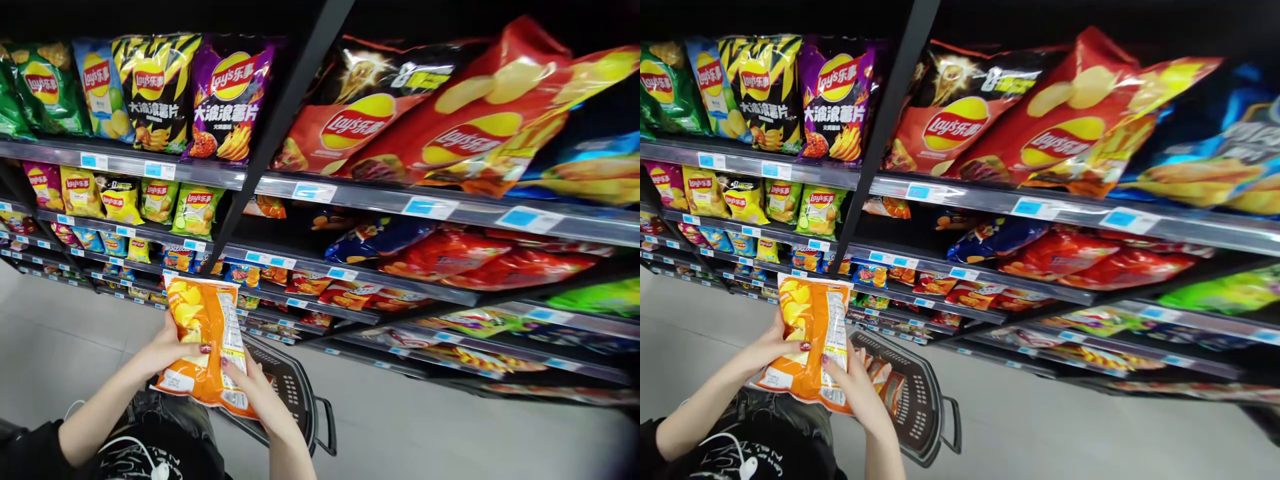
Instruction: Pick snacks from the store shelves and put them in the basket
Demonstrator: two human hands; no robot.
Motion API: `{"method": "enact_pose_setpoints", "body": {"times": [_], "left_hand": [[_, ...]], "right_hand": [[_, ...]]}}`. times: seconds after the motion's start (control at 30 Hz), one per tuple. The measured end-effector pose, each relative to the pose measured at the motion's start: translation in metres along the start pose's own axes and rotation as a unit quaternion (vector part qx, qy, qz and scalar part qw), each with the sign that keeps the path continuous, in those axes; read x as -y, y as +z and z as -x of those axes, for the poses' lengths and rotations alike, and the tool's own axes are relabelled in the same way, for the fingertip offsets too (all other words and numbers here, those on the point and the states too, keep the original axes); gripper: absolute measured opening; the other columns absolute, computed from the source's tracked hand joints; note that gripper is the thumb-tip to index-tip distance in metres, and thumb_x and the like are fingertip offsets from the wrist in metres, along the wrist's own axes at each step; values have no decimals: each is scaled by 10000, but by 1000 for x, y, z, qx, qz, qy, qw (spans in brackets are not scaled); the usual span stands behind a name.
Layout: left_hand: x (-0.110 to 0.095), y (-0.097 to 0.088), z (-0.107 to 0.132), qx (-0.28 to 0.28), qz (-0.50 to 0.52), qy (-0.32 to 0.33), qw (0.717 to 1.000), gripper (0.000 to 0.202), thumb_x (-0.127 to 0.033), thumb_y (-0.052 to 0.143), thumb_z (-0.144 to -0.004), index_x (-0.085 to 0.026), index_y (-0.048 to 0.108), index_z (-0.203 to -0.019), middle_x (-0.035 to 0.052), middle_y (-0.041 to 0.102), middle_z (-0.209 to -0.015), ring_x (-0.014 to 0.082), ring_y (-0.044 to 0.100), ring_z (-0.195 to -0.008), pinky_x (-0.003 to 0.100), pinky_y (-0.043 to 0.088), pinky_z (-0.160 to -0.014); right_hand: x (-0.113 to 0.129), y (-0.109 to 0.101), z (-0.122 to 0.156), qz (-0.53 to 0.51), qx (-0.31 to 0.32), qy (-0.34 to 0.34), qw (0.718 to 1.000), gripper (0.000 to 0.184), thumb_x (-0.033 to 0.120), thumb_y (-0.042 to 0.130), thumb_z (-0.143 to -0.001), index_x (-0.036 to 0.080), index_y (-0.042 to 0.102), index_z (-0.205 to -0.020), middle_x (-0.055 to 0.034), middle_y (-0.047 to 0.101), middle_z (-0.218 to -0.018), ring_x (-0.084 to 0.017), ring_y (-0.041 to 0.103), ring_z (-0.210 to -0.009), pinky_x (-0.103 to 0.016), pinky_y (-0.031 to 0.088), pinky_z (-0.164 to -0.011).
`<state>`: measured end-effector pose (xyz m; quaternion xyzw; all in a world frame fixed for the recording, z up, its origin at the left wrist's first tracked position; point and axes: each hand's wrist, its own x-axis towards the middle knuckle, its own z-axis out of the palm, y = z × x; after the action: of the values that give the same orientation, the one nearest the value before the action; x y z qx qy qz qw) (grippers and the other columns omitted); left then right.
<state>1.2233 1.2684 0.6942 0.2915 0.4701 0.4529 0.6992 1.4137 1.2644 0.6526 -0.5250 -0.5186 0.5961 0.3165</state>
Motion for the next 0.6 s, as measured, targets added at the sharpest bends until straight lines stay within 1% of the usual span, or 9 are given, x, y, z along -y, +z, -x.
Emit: {"method": "enact_pose_setpoints", "body": {"times": [0.1,0.2,0.27,0.37,0.5,0.6], "left_hand": [[-1,-4,2,0,4,-23,1000,720,-176,770,-569,-174,319,-1131,170,537,-1188,324,560,-1051,440,469,-864],[1,-7,2,-5,8,-32,999,643,-188,747,-594,-164,344,-1094,175,538,-1178,326,566,-1039,446,468,-865],[3,-8,1,-12,11,-30,999,630,-183,744,-588,-162,352,-1081,172,546,-1162,327,568,-1038,446,463,-873],[4,-10,1,-25,11,-26,999,654,-192,750,-580,-162,346,-1094,168,564,-1130,331,577,-1022,452,459,-874],[1,-11,2,-31,10,-11,999,663,-201,750,-588,-159,342,-1109,184,540,-1173,333,569,-1033,434,468,-863],[-2,-12,4,-22,12,2,1000,651,-209,737,-605,-164,339,-1118,186,515,-1213,335,565,-1038,432,478,-845]], "right_hand": [[7,6,6,-16,-1,25,1000,597,538,609,-686,246,548,-1203,-70,588,-1188,-300,452,-1189,-430,338,-1021],[8,9,11,-88,-4,34,996,654,523,651,-671,214,522,-1234,-85,584,-1194,-300,423,-1214,-448,310,-1034],[8,10,13,-132,-10,49,990,677,520,676,-656,203,519,-1233,-92,585,-1193,-304,416,-1220,-455,313,-1029],[11,13,14,-164,-30,81,983,691,523,705,-626,210,529,-1217,-90,582,-1199,-314,412,-1223,-450,330,-1022],[19,20,16,-198,-24,89,976,679,481,711,-646,215,506,-1237,-90,590,-1188,-303,464,-1183,-436,375,-994],[21,24,14,-224,-19,81,971,713,474,716,-639,211,482,-1259,-98,610,-1155,-304,519,-1126,-440,427,-943]]}}
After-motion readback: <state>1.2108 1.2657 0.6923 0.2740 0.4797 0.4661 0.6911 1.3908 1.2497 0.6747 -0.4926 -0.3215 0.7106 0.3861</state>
